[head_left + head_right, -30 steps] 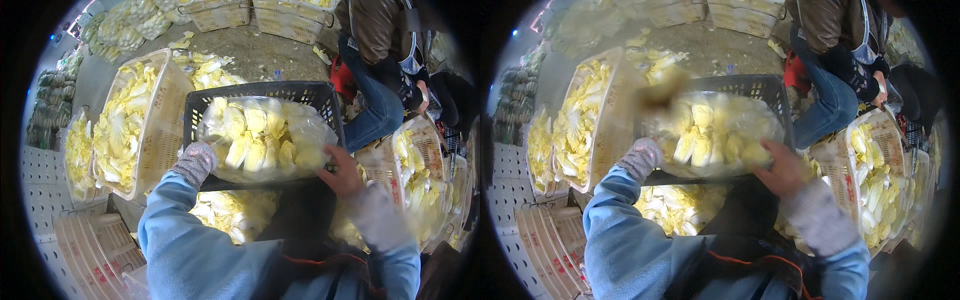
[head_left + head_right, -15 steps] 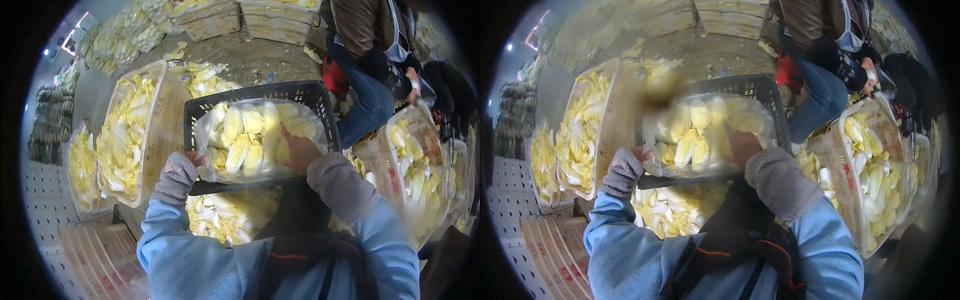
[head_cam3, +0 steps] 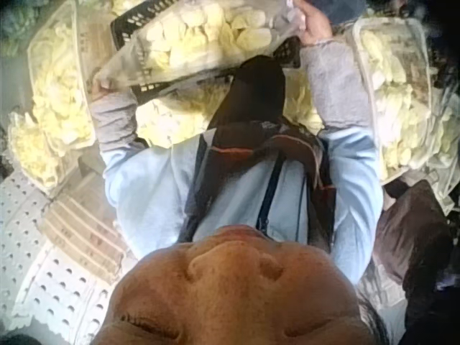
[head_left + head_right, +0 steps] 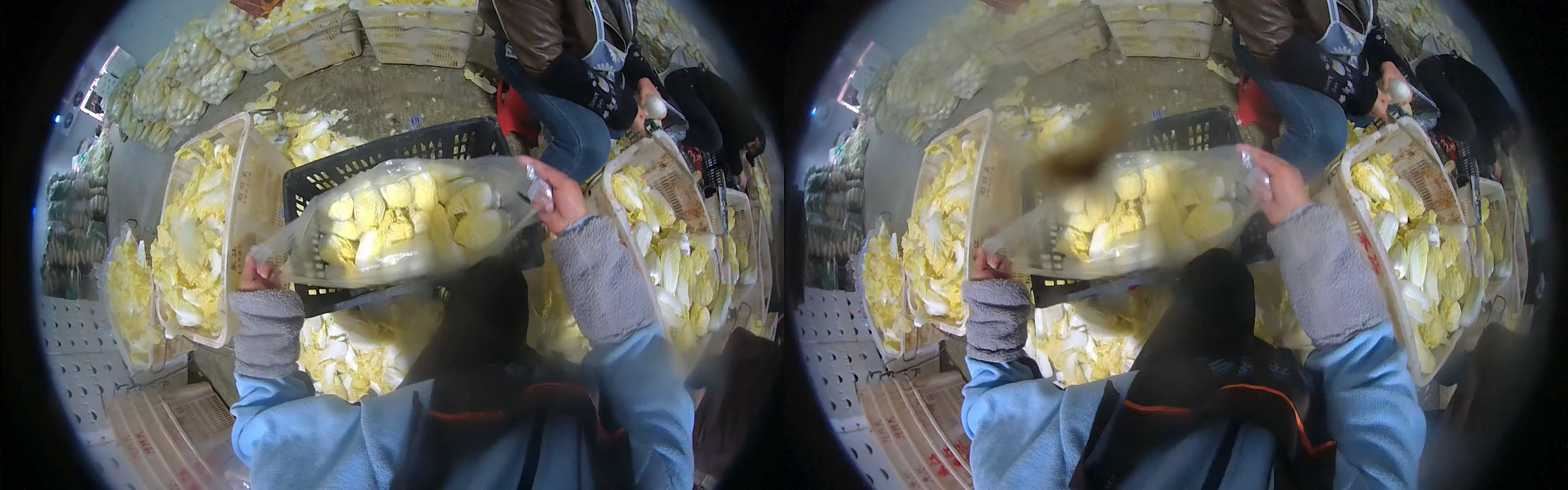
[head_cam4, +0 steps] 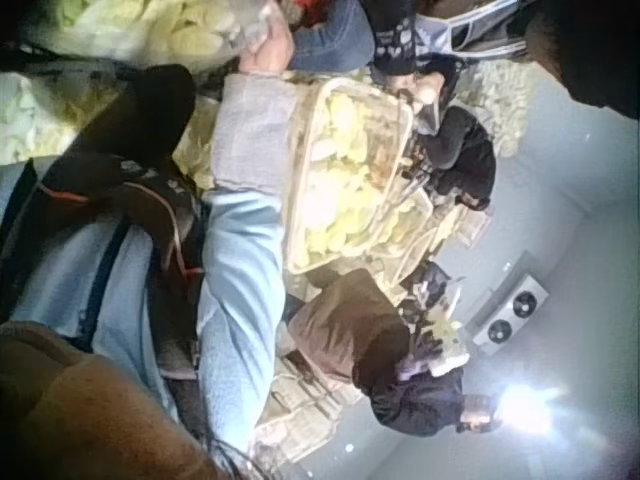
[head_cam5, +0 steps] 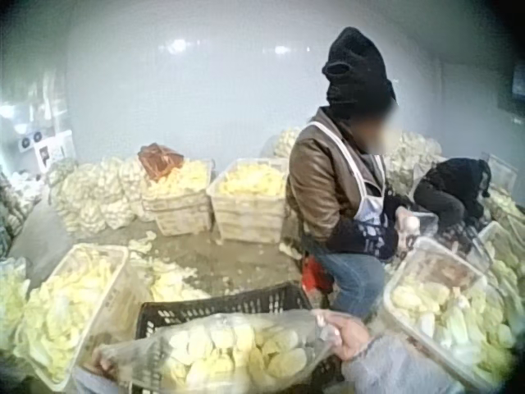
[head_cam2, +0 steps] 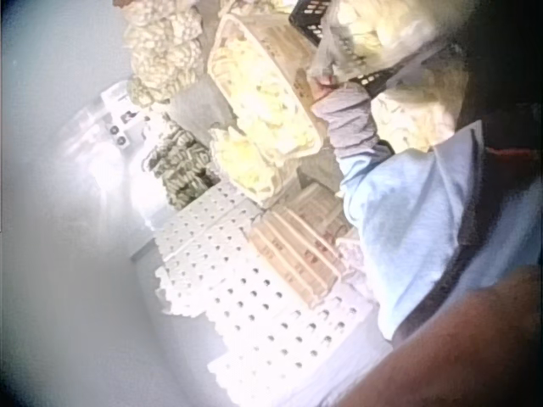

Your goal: The person sits on the floor and repeatedly picks up napa cabbages, trims the base with a cleaver, and places the trimmed pieces into a nearby basket. The person also peels off outer leaves by hand and discards them while continuing to process the cabbages.

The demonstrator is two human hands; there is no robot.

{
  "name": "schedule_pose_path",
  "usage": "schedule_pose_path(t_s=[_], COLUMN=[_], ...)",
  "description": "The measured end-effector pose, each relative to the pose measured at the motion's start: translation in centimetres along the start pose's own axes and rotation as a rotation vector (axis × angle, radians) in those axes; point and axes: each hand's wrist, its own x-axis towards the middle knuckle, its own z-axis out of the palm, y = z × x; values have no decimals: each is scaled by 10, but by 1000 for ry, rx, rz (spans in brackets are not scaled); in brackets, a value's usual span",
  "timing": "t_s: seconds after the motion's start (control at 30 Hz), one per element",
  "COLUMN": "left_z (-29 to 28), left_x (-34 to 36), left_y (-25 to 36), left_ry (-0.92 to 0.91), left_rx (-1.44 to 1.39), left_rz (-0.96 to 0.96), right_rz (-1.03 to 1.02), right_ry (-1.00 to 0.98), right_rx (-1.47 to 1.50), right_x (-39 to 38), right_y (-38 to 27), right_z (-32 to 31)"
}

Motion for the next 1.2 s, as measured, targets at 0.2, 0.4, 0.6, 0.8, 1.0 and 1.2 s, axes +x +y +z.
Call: schedule_pose_path(t_s=[0.2, 0.4, 0.6, 0.8, 1.0, 1.2], left_z=[61, 52, 43, 95, 197, 200], left_x=[-53, -52, -61, -75, -15, 92], left_y=[49, 29, 13, 36, -42, -158], left_ry=[-133, -155, -106, -149, -913, -495], left_rx=[142, 473, 988, 1540, 1122, 1088], left_rz=[175, 239, 339, 1189, -201, -165], right_rz=[-153, -152, -238, -142, -219, -163], right_ry=[-92, 71, 68, 113, -25, 116], right_rx=[138, 115, -241, -510, -389, -388], right_x=[-16, -13, -13, -21, -24, -36], right_y=[-28, -13, 3, 8, 12, 11], right_z=[16, 1, -10, -21, -25, -25])
